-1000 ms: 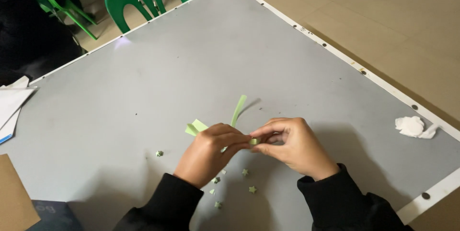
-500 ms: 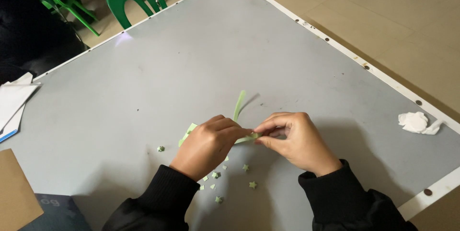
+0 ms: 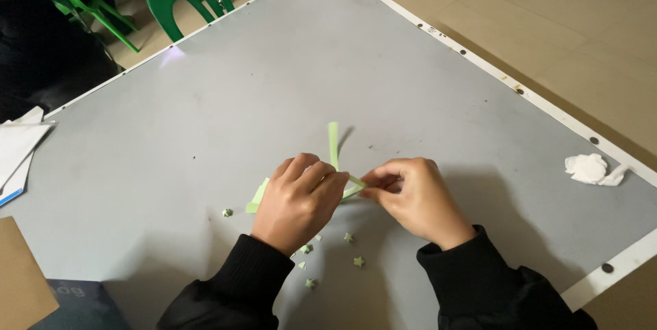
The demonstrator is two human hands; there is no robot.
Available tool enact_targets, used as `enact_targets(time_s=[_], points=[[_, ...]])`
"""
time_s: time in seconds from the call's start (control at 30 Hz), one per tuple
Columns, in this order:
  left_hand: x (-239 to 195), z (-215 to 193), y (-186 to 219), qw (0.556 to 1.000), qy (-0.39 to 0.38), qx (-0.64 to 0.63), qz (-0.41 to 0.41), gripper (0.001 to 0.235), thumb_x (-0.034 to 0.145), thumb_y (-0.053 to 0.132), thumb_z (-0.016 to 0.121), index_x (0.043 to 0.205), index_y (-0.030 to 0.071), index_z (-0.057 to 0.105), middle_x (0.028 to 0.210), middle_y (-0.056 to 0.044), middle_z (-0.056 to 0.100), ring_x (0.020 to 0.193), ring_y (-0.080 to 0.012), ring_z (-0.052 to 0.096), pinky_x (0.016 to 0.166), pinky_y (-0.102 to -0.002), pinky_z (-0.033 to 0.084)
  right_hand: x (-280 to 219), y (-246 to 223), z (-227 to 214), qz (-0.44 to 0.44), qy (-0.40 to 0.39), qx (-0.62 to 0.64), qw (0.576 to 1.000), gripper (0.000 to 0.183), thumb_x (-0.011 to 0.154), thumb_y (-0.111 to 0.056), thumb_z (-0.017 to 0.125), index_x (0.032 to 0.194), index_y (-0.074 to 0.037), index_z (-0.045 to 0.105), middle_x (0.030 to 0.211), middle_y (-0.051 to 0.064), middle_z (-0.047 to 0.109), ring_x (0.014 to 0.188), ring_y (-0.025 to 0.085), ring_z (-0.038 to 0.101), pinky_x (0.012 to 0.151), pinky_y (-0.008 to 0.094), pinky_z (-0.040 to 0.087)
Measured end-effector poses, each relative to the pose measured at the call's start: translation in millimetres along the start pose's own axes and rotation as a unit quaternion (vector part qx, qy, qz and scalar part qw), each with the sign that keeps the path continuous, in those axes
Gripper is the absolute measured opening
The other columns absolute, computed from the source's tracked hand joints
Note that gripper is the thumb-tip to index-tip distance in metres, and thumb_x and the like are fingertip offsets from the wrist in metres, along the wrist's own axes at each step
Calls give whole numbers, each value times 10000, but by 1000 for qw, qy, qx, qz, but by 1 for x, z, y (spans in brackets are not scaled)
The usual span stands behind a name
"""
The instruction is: Folding thin strips of green paper into small decorative stars
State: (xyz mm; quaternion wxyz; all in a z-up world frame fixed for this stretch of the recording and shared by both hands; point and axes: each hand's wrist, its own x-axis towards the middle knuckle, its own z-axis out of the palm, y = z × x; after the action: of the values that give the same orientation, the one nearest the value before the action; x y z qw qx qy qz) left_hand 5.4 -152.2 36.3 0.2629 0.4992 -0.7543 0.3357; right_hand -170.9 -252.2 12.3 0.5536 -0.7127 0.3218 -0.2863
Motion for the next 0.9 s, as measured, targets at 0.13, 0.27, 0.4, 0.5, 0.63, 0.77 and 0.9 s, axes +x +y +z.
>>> enact_targets(time_s=[0.13, 0.27, 0.4, 0.5, 0.63, 0.77, 0.9], points=[[3, -3, 2, 1000, 9, 15, 7, 147, 865, 78, 716, 736, 141, 687, 732, -8, 597, 755, -221, 638, 697, -329, 546, -2, -5, 2, 8, 18, -13, 1000, 187, 717, 26, 827, 901, 36, 799, 724, 177, 774, 606, 173, 733, 569, 288, 623], [6, -9, 2, 999, 4, 33, 14, 136, 869, 102, 738, 743, 137, 703, 751, -14, 618, 779, -234, 646, 730, -352, 543, -1, -6, 6, 4, 36, -19, 999, 187, 719, 0, 835, 901, 17, 797, 698, 164, 767, 563, 171, 731, 520, 280, 599], [8, -18, -21, 998, 43, 48, 15, 110, 886, 4, 738, 797, 68, 737, 714, -100, 637, 724, -311, 646, 683, -397, 533, 3, 14, 3, -10, 72, -98, 992, 141, 716, -27, 816, 856, -39, 799, 704, 137, 770, 634, 248, 765, 542, 300, 597], [42, -59, -20, 991, 47, 29, -119, 104, 850, -36, 805, 882, 60, 782, 781, -46, 697, 721, -237, 643, 696, -334, 559, 3, 12, 1, -31, 91, -97, 991, 164, 710, -28, 816, 872, -51, 804, 737, 127, 778, 671, 228, 767, 603, 286, 608], [42, -80, 5, 932, 10, -151, -331, 80, 896, 39, 772, 881, 116, 758, 717, 12, 653, 595, -72, 579, 603, -211, 514, 6, 28, -1, -51, 92, -112, 988, 157, 721, -121, 871, 862, -90, 810, 846, 12, 815, 728, 97, 734, 733, 229, 591], [-3, -60, 32, 636, 27, -502, -586, 259, 843, 5, 789, 831, 112, 553, 655, 2, 654, 571, -63, 547, 529, -223, 432, 3, 22, -5, -193, 138, -215, 947, 426, 722, -164, 838, 1141, -165, 764, 1216, 80, 691, 1120, 241, 641, 980, 358, 449], [-29, -56, 55, 496, 49, -603, -623, 344, 848, -12, 786, 750, 140, 493, 637, 3, 625, 532, -75, 496, 455, -256, 368, -11, -24, 15, 31, 2, 61, 998, 366, 846, -193, 751, 1187, -66, 784, 897, 5, 755, 758, 64, 635, 710, 195, 503]])
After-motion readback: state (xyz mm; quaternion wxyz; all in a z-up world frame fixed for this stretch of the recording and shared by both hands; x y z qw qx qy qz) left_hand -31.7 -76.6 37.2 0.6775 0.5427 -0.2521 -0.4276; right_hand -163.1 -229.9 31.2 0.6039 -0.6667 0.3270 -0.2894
